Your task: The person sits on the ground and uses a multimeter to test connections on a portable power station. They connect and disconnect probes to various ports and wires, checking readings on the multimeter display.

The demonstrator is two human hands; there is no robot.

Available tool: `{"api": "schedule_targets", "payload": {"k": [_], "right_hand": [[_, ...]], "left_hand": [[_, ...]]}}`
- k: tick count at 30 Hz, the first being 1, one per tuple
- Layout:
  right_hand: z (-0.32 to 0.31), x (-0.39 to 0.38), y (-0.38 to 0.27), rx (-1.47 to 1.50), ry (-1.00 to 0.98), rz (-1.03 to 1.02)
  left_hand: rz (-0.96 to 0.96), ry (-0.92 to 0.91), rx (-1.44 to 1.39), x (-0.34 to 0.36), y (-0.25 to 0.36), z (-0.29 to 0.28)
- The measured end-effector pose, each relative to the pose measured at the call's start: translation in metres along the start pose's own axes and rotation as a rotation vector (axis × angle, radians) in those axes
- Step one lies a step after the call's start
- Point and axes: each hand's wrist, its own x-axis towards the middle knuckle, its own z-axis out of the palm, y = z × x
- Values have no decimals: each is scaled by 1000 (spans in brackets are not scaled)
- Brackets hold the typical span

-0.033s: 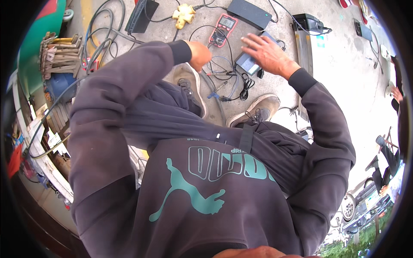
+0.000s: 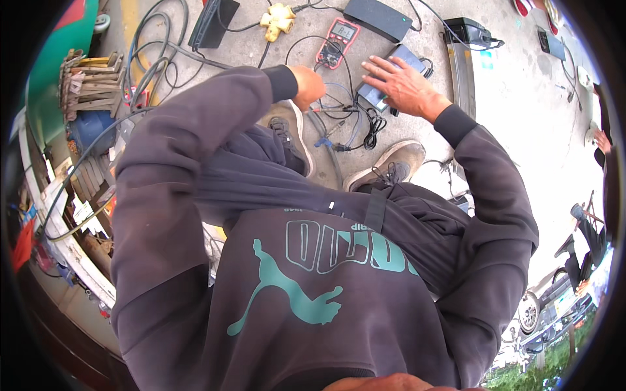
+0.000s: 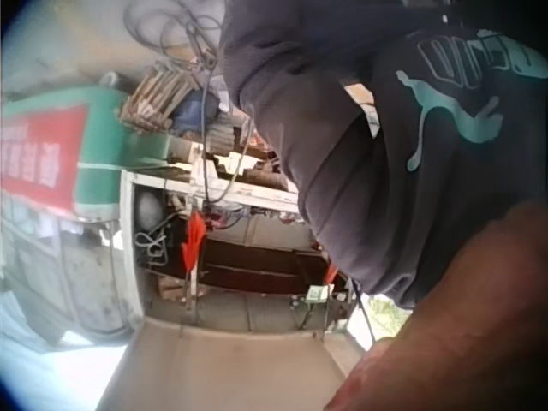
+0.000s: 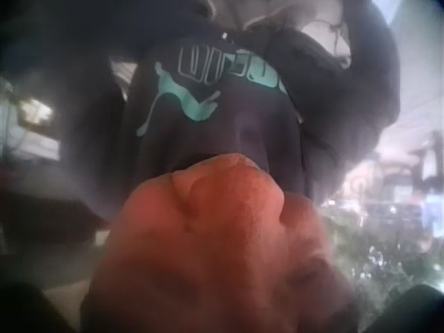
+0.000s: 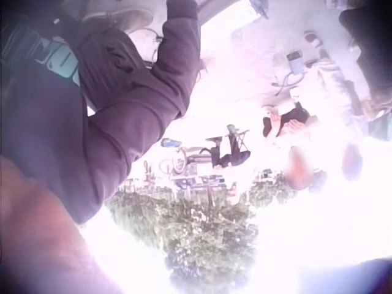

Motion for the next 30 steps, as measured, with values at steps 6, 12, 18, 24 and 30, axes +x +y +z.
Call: {"api": "schedule_targets", "payload": {"k": [6, 12, 18, 24, 30], "right_hand": [[5, -5, -10, -34, -214, 106], [12, -19, 6, 232, 44, 135], [7, -3, -4, 534, -52, 434], [41, 22, -102, 557, -3, -106], [92, 51, -162, 420, 49, -62]], "left_hand": [[-143, 349, -127, 47, 47, 37], [-221, 598, -156, 70, 56, 74], [82, 110, -72, 3, 42, 18], [-186, 190, 354, -133, 58, -55], [-687, 717, 580, -194, 75, -107]]}}
